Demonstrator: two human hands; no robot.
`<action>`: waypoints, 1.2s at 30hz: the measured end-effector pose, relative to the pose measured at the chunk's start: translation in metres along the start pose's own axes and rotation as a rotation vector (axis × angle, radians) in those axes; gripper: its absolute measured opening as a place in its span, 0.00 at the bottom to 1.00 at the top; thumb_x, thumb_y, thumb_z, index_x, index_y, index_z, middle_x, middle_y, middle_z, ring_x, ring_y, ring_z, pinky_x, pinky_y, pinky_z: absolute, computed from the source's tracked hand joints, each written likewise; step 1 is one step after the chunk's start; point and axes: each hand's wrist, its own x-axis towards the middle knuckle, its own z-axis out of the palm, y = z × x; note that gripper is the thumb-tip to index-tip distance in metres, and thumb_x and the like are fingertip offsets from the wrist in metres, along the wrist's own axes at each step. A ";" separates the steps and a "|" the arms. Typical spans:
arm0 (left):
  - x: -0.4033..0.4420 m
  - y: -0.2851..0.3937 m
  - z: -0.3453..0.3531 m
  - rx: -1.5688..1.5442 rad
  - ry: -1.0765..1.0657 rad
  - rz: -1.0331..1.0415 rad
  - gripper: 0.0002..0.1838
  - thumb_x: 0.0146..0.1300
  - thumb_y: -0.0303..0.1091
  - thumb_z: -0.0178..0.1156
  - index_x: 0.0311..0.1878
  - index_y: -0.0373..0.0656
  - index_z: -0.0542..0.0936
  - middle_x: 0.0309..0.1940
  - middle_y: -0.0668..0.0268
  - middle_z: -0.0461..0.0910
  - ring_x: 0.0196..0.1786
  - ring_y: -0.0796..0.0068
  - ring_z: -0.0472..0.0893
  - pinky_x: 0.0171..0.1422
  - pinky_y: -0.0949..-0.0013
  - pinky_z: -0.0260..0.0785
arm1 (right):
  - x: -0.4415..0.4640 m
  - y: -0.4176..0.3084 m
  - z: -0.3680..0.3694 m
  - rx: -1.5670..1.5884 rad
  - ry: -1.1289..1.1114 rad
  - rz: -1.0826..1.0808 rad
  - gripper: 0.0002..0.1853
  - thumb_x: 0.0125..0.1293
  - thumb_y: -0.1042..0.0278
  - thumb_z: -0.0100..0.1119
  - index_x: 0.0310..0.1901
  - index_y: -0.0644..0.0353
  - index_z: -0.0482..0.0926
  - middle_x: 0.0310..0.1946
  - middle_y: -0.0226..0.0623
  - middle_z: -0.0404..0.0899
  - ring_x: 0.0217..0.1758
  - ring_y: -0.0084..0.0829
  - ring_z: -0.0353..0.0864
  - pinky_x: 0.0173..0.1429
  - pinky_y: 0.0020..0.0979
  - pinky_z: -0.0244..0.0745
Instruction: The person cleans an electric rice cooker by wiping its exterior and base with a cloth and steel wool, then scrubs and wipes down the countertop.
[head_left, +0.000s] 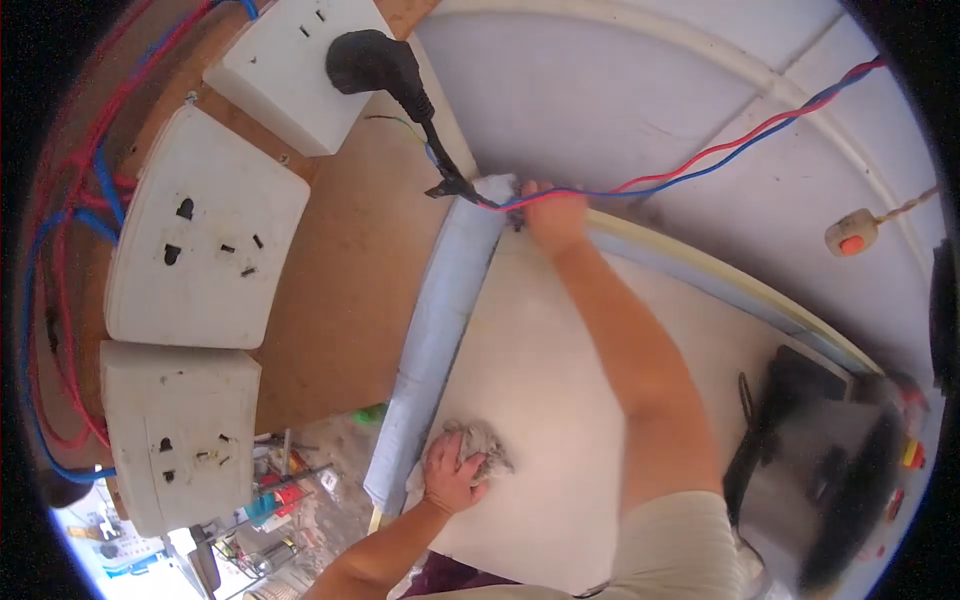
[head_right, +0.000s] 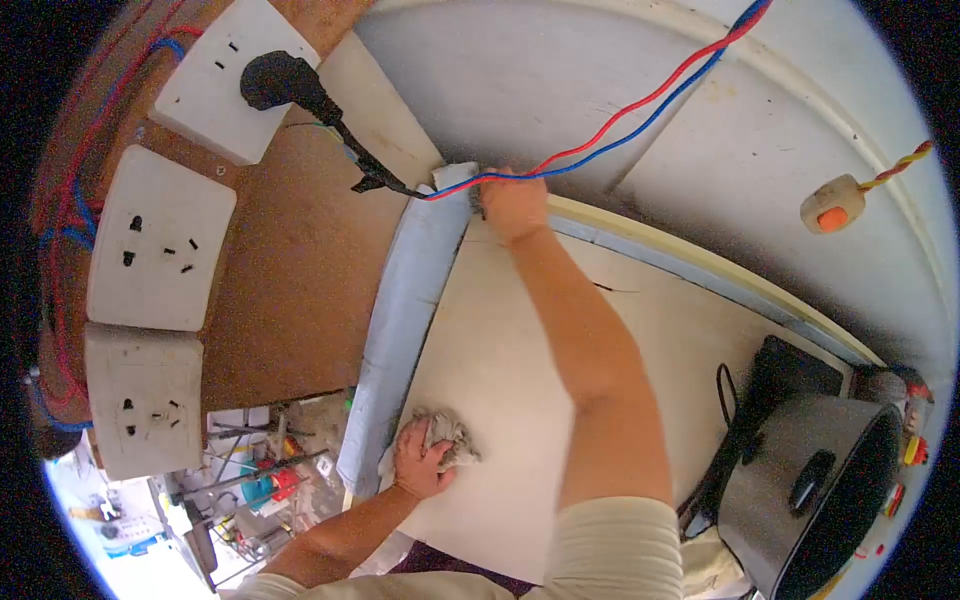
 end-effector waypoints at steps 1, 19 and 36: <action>-0.001 0.001 0.002 0.010 0.008 -0.004 0.25 0.37 0.48 0.64 0.44 0.57 0.77 0.60 0.51 0.61 0.58 0.41 0.61 0.59 0.43 0.59 | 0.009 -0.008 0.001 0.022 0.017 -0.013 0.08 0.56 0.64 0.50 0.31 0.56 0.78 0.31 0.37 0.81 0.35 0.39 0.80 0.42 0.39 0.70; -0.005 0.001 -0.002 -0.002 -0.053 -0.033 0.27 0.35 0.48 0.66 0.44 0.57 0.78 0.62 0.48 0.60 0.60 0.42 0.61 0.62 0.44 0.56 | -0.036 0.024 -0.020 -0.125 -0.018 0.022 0.09 0.61 0.64 0.45 0.40 0.48 0.75 0.35 0.31 0.79 0.38 0.33 0.79 0.50 0.44 0.62; -0.001 0.004 -0.005 -0.024 -0.015 -0.017 0.25 0.39 0.46 0.64 0.46 0.55 0.77 0.61 0.49 0.61 0.60 0.41 0.60 0.62 0.44 0.57 | -0.038 0.022 -0.033 -0.133 -0.120 0.074 0.08 0.60 0.65 0.48 0.40 0.50 0.72 0.38 0.31 0.76 0.44 0.33 0.75 0.54 0.43 0.63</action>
